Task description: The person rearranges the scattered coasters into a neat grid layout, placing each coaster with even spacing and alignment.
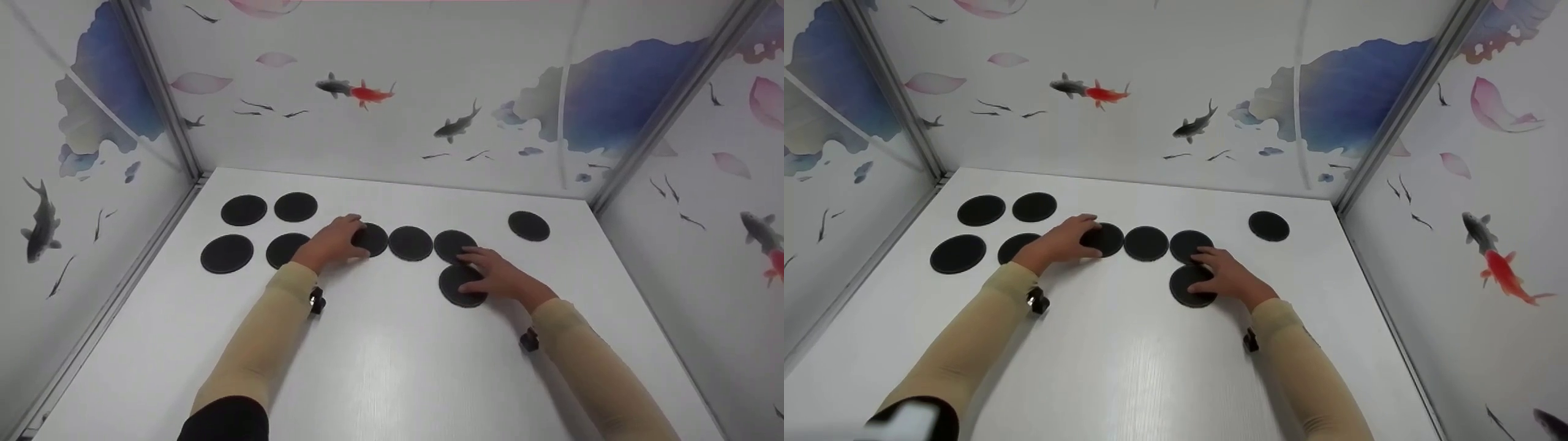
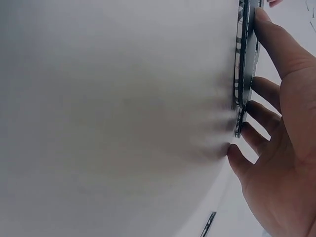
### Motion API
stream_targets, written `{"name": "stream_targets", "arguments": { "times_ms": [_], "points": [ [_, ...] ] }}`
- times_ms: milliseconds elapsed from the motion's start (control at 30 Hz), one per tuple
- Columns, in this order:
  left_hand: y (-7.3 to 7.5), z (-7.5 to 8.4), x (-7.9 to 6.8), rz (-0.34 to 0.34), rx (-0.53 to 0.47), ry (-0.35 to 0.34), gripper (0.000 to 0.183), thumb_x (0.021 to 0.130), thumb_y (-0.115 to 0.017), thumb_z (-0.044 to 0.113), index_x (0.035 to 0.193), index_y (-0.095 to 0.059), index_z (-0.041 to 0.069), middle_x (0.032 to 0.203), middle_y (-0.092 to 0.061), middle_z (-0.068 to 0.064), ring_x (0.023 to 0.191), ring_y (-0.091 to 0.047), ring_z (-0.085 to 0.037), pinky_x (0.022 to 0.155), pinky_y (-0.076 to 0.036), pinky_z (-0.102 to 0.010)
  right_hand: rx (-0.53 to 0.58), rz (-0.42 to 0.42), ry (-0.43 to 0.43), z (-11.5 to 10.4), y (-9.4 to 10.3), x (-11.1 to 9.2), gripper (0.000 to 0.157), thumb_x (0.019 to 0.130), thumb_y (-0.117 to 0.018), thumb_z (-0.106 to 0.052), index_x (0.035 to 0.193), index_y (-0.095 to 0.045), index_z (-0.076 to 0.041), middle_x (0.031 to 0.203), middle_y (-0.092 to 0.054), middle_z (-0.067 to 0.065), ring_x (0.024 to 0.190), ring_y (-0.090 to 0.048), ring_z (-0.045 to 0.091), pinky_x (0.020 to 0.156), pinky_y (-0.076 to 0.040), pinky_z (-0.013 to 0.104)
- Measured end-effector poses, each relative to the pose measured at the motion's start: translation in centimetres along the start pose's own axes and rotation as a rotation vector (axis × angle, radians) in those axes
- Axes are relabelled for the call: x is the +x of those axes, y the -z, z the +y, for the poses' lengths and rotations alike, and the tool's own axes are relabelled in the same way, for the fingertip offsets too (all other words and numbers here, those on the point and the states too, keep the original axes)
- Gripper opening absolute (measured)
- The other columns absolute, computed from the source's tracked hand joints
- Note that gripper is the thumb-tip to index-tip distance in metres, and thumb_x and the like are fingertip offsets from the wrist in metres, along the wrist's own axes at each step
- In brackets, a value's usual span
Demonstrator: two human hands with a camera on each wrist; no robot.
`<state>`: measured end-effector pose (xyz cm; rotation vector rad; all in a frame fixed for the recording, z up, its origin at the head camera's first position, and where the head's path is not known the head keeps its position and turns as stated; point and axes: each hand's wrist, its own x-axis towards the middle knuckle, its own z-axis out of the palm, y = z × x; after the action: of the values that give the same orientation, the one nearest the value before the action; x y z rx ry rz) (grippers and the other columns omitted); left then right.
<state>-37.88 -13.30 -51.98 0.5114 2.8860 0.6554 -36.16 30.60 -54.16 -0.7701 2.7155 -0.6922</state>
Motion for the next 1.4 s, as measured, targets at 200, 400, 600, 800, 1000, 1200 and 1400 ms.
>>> {"name": "stream_targets", "arguments": {
  "times_ms": [200,400,600,800,1000,1200,1400],
  "points": [
    [2.3,-1.9,-1.8,0.032,0.024,-0.002,0.071,0.102,-0.081,0.039,0.16,-0.055,0.005,0.172,-0.042,-0.018,0.162,-0.036,-0.039,0.132,-0.031,-0.052,0.015,0.01,0.002,0.3,-0.1,-0.4,0.086,0.094,-0.088,-0.051,0.164,-0.055,-0.011,0.178,-0.034,0.014,0.164,-0.025,0.045,0.131,-0.025,0.065],
    [3.6,-5.0,-4.7,0.075,-0.001,0.059,0.066,0.106,-0.077,0.036,0.161,-0.054,0.007,0.171,-0.045,-0.018,0.161,-0.038,-0.039,0.131,-0.031,-0.054,0.031,0.01,-0.023,0.1,0.2,-0.9,0.087,0.094,-0.089,-0.048,0.164,-0.054,-0.01,0.178,-0.033,0.015,0.165,-0.024,0.045,0.131,-0.025,0.065],
    [3.5,-8.0,-7.6,0.117,0.035,0.098,0.075,0.102,-0.08,0.04,0.162,-0.051,0.006,0.169,-0.044,-0.019,0.157,-0.041,-0.042,0.127,-0.038,-0.058,0.042,-0.004,-0.013,-0.3,0.0,-0.4,0.088,0.094,-0.088,-0.051,0.165,-0.053,-0.012,0.179,-0.032,0.014,0.165,-0.023,0.045,0.131,-0.024,0.065],
    [3.1,-9.0,-8.9,0.047,0.054,0.16,0.094,0.096,-0.083,0.053,0.168,-0.044,0.007,0.176,-0.031,-0.024,0.161,-0.031,-0.049,0.127,-0.033,-0.066,0.045,-0.002,-0.033,-0.3,0.1,-0.2,0.087,0.095,-0.088,-0.05,0.166,-0.052,-0.014,0.18,-0.03,0.011,0.166,-0.021,0.043,0.132,-0.023,0.065],
    [2.9,-9.1,-9.2,0.037,0.042,0.177,0.091,0.097,-0.082,0.051,0.167,-0.046,0.007,0.173,-0.035,-0.025,0.158,-0.035,-0.048,0.125,-0.036,-0.067,0.041,-0.007,-0.028,-0.3,0.1,-0.2,0.087,0.095,-0.087,-0.051,0.166,-0.053,-0.013,0.179,-0.031,0.012,0.166,-0.022,0.043,0.132,-0.024,0.064],
    [2.6,-9.3,-8.9,0.058,0.054,0.169,0.088,0.094,-0.085,0.049,0.163,-0.052,0.006,0.165,-0.044,-0.023,0.148,-0.045,-0.044,0.12,-0.043,-0.064,0.039,-0.007,-0.018,-0.3,0.1,-0.2,0.088,0.094,-0.088,-0.05,0.165,-0.053,-0.012,0.179,-0.033,0.013,0.165,-0.023,0.043,0.132,-0.025,0.064],
    [2.3,-9.3,-8.8,0.061,0.099,0.164,0.085,0.093,-0.082,0.048,0.161,-0.054,0.006,0.158,-0.048,-0.023,0.138,-0.049,-0.043,0.115,-0.049,-0.063,0.049,-0.004,-0.005,0.0,-0.2,-0.1,0.089,0.094,-0.088,-0.051,0.165,-0.053,-0.011,0.179,-0.033,0.014,0.166,-0.022,0.044,0.132,-0.022,0.064]
  ]
}}
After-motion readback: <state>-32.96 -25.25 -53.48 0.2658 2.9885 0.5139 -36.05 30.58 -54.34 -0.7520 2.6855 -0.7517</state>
